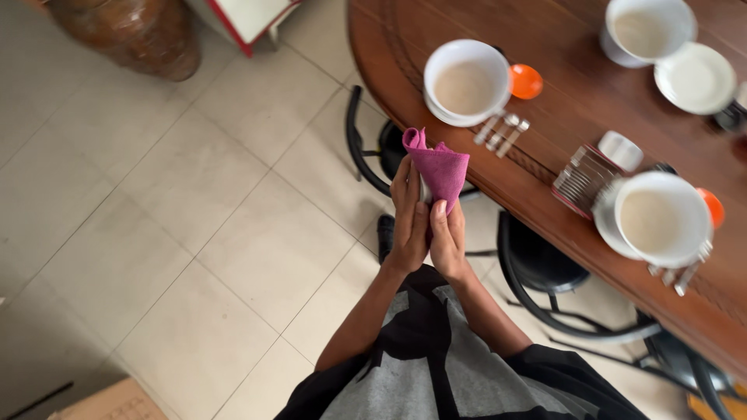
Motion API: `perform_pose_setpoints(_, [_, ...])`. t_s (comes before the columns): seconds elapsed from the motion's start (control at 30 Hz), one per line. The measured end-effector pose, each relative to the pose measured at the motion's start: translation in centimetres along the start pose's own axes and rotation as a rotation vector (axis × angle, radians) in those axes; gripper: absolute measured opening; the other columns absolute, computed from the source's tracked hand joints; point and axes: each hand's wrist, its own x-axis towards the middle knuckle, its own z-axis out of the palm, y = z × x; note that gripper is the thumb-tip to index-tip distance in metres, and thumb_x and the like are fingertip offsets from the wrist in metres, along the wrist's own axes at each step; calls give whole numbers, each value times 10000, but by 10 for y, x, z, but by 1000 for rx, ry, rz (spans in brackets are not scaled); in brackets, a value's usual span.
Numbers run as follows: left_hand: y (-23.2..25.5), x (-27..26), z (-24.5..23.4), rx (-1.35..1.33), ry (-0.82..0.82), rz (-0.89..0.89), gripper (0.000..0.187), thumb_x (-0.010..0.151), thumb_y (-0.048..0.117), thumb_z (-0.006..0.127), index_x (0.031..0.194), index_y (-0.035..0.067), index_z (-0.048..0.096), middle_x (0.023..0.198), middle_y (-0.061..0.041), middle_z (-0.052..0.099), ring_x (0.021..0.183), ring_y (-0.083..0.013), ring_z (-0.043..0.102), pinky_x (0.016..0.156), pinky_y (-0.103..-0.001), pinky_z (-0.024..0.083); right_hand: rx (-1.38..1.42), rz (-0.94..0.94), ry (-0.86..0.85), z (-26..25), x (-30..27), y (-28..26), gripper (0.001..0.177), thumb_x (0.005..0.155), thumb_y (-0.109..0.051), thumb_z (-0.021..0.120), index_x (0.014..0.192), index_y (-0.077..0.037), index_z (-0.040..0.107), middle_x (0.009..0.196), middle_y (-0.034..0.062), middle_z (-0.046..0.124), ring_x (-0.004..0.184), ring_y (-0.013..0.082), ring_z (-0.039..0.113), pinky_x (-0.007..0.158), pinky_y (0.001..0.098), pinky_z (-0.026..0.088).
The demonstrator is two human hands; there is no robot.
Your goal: The person dries several small kitchen items with a purple cloth at a wooden table. They wipe an orange lid, a black lid, and a white square dish, then place each item on the table after drying.
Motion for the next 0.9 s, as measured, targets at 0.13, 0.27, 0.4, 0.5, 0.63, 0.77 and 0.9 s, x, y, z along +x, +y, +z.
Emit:
perform_pose_setpoints(0.13, [-27,35,-25,41,24,32,606,1184,400,258,1652,16,245,1741,-202,172,1642,-364,149,1355,-505,151,113,-13,4,22,54,25,573,1154,-436,354,1486,25,432,1380,105,562,1230,176,545,1069,337,468])
perform_pose_setpoints(0.27, [-46,83,-37,62,55,115,581,1189,383,273,1643,20,279,1738,-198,193,1636,-364,191,1359,-494,172,164,4,0,36,118,33,563,1167,-419,368,1454,52,482,1350,107,585,1209,173,546,1074,338,460])
perform_pose_setpoints(0.4, [-67,137,-56,26,57,51,570,1179,372,283,1624,19,334,1705,-196,279,1580,-347,255,1319,-479,196,90,-106,-46,50,166,27,579,1157,-425,376,1480,52,431,1410,115,548,1286,187,514,1124,341,414])
perform_pose_setpoints(0.5, [-89,175,-56,-53,29,4,525,1195,366,315,1573,28,450,1657,-181,403,1509,-319,356,1289,-453,270,47,-217,-38,51,196,34,593,1168,-428,385,1519,50,378,1516,134,474,1398,218,456,1204,353,347])
perform_pose_setpoints(0.63, [-105,204,-40,-44,-9,99,541,1181,357,329,1578,-1,415,1702,-202,298,1607,-364,239,1337,-485,179,123,-72,137,39,241,51,585,1147,-443,386,1478,34,454,1404,128,558,1292,204,521,1142,363,428])
perform_pose_setpoints(0.77, [-111,226,-26,-100,-70,126,547,1175,353,366,1586,-6,396,1724,-201,267,1630,-376,240,1357,-491,202,129,-113,177,16,268,55,589,1141,-457,398,1504,6,384,1460,132,524,1338,218,505,1188,379,392])
perform_pose_setpoints(0.9, [-120,248,-21,-171,-148,64,531,1177,324,358,1578,-21,399,1705,-216,291,1625,-388,238,1346,-502,210,-76,-144,236,13,271,51,614,1155,-443,432,1560,4,315,1485,126,473,1389,214,451,1232,364,331])
